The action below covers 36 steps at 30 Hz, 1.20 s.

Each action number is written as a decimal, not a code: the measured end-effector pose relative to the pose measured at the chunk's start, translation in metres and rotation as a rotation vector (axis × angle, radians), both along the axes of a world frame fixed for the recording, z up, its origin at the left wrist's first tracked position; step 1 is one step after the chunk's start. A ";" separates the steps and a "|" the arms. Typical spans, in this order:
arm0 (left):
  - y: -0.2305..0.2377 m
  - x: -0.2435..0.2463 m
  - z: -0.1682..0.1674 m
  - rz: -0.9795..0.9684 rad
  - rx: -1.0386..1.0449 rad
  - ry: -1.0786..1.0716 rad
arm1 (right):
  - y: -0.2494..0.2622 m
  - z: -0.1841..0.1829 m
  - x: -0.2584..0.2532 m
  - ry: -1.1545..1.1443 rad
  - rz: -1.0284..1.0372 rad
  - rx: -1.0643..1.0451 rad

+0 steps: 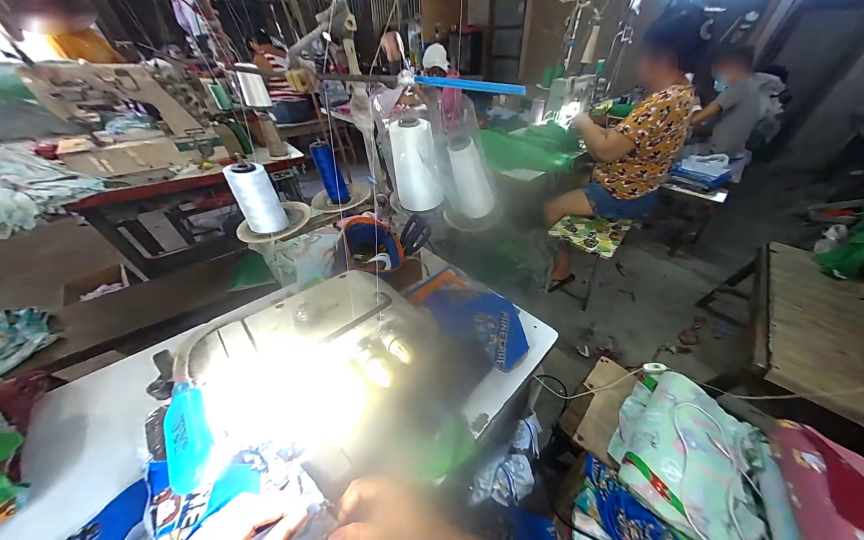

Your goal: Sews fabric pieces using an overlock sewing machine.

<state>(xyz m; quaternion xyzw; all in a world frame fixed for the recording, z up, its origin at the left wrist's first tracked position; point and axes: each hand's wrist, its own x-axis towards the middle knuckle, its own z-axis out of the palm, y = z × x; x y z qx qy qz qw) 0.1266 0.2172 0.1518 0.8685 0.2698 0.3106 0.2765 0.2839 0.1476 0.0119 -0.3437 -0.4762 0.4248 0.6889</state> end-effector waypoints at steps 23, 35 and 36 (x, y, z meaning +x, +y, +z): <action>0.024 -0.012 -0.039 0.021 0.186 -0.067 | -0.015 0.023 -0.004 -0.155 -0.071 -0.053; -0.011 -0.044 -0.021 0.039 0.121 -0.131 | -0.053 0.043 -0.020 -0.163 -0.169 -0.142; -0.013 -0.045 -0.020 0.045 0.126 -0.137 | -0.054 0.043 -0.021 -0.147 -0.171 -0.143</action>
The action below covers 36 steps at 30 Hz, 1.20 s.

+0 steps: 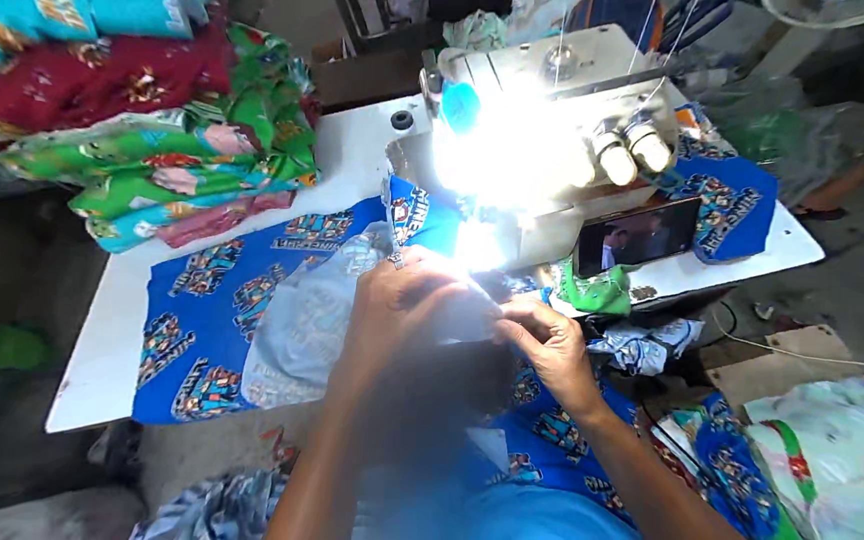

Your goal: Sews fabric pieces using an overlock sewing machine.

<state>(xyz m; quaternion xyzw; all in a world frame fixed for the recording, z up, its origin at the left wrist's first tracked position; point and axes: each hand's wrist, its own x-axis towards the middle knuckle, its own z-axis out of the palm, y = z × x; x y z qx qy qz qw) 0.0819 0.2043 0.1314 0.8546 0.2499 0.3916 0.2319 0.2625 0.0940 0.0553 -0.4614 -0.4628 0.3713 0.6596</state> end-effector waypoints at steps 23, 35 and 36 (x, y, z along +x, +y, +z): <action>-0.006 0.010 0.009 -0.024 0.129 0.126 | 0.043 -0.007 0.025 -0.281 -0.143 -0.015; -0.005 0.012 0.009 -0.062 0.094 0.154 | 0.018 0.016 0.020 -0.174 -0.027 0.155; -0.005 0.012 0.009 -0.064 0.094 0.154 | 0.018 0.018 0.018 -0.152 0.026 0.131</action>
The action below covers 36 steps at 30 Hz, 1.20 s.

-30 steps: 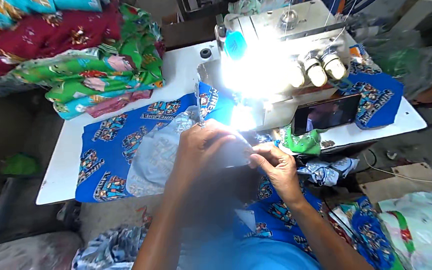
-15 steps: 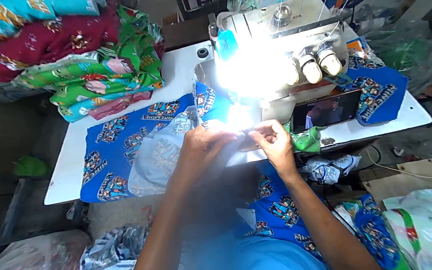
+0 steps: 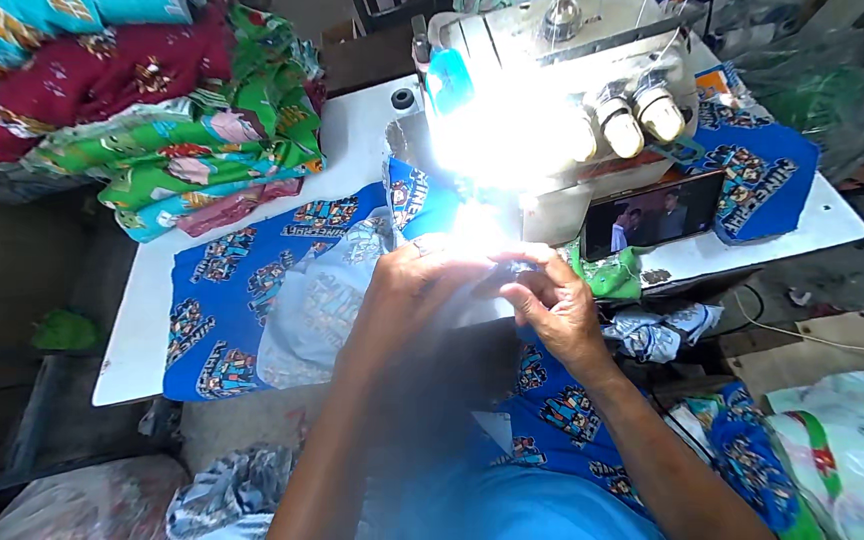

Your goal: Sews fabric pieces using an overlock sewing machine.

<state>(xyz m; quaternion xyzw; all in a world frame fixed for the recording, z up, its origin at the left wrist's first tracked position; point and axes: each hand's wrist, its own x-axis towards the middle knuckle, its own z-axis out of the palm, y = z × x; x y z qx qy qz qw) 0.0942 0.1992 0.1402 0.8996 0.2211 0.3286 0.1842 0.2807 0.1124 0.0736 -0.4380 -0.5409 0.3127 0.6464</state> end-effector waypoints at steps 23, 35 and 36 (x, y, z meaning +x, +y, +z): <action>0.062 0.025 -0.012 0.087 0.109 -0.041 | 0.021 -0.028 0.001 0.106 -0.081 -0.120; 0.031 0.006 0.000 0.145 -0.029 0.099 | -0.012 -0.023 -0.010 0.338 0.058 -0.220; 0.031 0.007 0.000 0.157 -0.030 0.095 | -0.012 -0.023 -0.010 0.336 0.057 -0.217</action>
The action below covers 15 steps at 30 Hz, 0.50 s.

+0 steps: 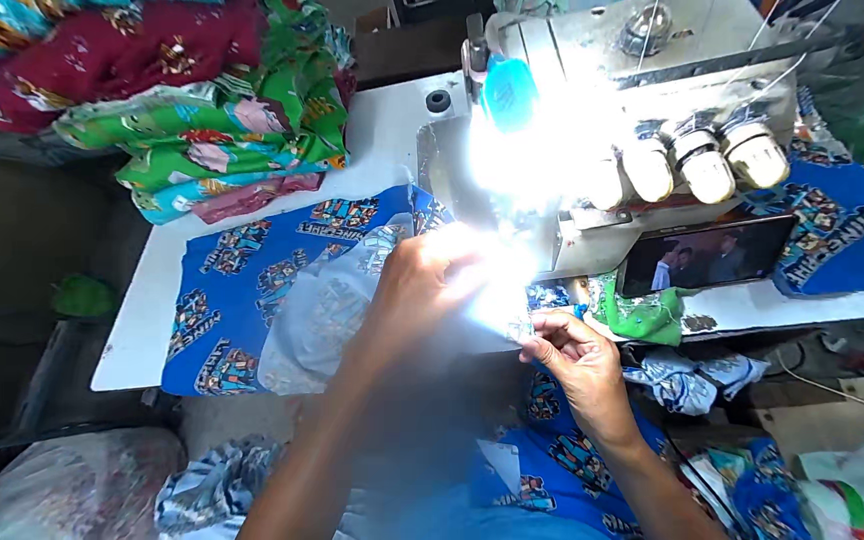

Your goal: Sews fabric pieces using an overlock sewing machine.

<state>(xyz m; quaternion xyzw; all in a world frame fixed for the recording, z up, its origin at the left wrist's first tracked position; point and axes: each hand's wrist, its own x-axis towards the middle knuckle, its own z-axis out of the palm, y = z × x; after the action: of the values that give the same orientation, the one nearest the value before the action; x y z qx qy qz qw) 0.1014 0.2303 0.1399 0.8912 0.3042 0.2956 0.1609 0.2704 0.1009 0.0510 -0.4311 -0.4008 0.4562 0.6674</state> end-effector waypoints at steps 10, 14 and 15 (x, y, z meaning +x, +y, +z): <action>0.003 0.004 0.001 0.062 0.023 0.036 | 0.000 0.004 0.000 -0.002 0.006 -0.009; -0.001 0.008 0.002 0.131 0.066 0.057 | -0.001 0.007 -0.001 0.006 0.005 -0.017; -0.002 0.009 0.002 0.144 0.071 0.067 | 0.000 0.007 -0.001 0.000 0.001 -0.019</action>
<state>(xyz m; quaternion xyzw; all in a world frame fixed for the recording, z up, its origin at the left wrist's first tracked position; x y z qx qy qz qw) 0.1102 0.2285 0.1424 0.8815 0.3619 0.2872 0.0972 0.2691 0.1007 0.0584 -0.4371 -0.3966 0.4604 0.6631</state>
